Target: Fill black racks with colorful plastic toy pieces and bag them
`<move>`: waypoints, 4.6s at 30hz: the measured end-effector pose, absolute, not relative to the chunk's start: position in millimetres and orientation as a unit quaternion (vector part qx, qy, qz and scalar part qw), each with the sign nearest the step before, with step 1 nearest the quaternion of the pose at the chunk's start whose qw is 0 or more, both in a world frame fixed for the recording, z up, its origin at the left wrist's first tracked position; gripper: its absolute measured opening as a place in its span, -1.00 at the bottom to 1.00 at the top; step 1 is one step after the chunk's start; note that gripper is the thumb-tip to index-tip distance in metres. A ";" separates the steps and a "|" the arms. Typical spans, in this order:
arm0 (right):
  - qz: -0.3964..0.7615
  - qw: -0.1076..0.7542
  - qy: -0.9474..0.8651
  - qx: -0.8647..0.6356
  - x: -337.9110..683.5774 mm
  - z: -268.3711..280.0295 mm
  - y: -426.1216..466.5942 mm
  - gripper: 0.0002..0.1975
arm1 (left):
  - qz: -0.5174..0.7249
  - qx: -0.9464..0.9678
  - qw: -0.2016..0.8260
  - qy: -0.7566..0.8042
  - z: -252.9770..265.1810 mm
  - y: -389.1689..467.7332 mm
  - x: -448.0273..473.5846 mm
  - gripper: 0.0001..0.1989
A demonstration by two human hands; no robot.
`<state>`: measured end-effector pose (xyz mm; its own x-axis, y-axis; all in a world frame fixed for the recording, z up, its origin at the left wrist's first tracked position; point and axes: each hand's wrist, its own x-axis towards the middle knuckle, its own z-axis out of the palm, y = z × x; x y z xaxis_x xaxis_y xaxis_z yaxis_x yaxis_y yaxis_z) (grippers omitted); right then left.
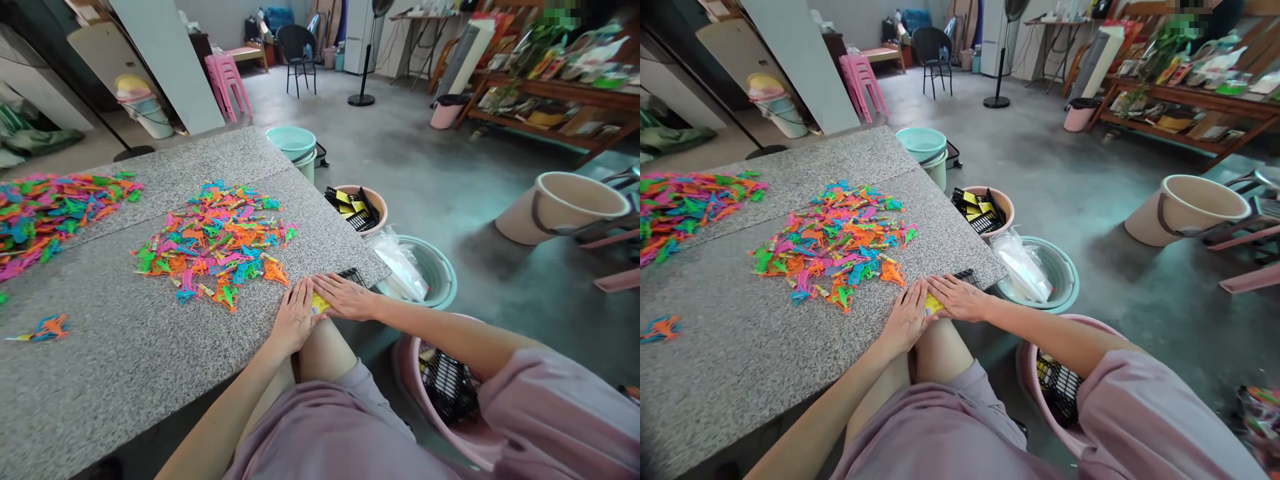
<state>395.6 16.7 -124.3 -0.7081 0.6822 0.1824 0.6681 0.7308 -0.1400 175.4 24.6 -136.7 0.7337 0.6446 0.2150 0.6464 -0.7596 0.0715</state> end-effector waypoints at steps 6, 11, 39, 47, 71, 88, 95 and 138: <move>0.014 0.118 -0.918 -0.378 437.9 -133.6 3.3 -0.32 | -0.107 -0.919 -0.106 -0.364 -132.9 25.7 181.7 -0.25; -0.005 0.183 -0.909 -0.375 453.1 -111.7 -10.1 -0.52 | -0.133 -0.910 -0.161 -0.357 -108.6 25.7 172.8 -0.36; 0.476 0.429 -0.604 -0.474 276.7 -79.8 122.6 -0.69 | -0.406 -0.658 -0.342 -0.534 -111.9 -0.4 96.3 -0.53; 0.297 0.374 -0.756 -0.449 261.8 -72.6 66.8 -0.72 | -0.447 -0.520 -0.494 -0.535 -84.3 18.6 89.2 -0.41; 0.168 0.139 -0.841 -0.494 175.7 -88.3 4.3 -0.96 | -0.235 -0.780 -0.020 -0.579 -170.9 -89.5 107.2 -0.42; 0.081 0.232 -0.804 -0.541 265.7 -103.2 73.9 -0.81 | -0.435 -0.620 -0.012 -0.653 -136.9 -57.5 49.9 -0.60; 0.104 0.119 -0.865 -0.476 254.2 -78.0 118.6 -0.78 | -0.420 -0.668 -0.009 -0.615 -137.0 -43.7 53.7 -0.72; 0.299 0.166 -0.853 -0.393 155.9 -102.8 68.6 -0.74 | -0.428 -0.633 -0.083 -0.640 -139.9 -52.4 54.3 -0.74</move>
<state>155.9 68.6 -102.8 -0.6353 0.7708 0.0477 0.5719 0.5111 -0.6417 54.3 -52.4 -139.9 -0.1852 0.8806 0.4362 0.7393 -0.1676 0.6522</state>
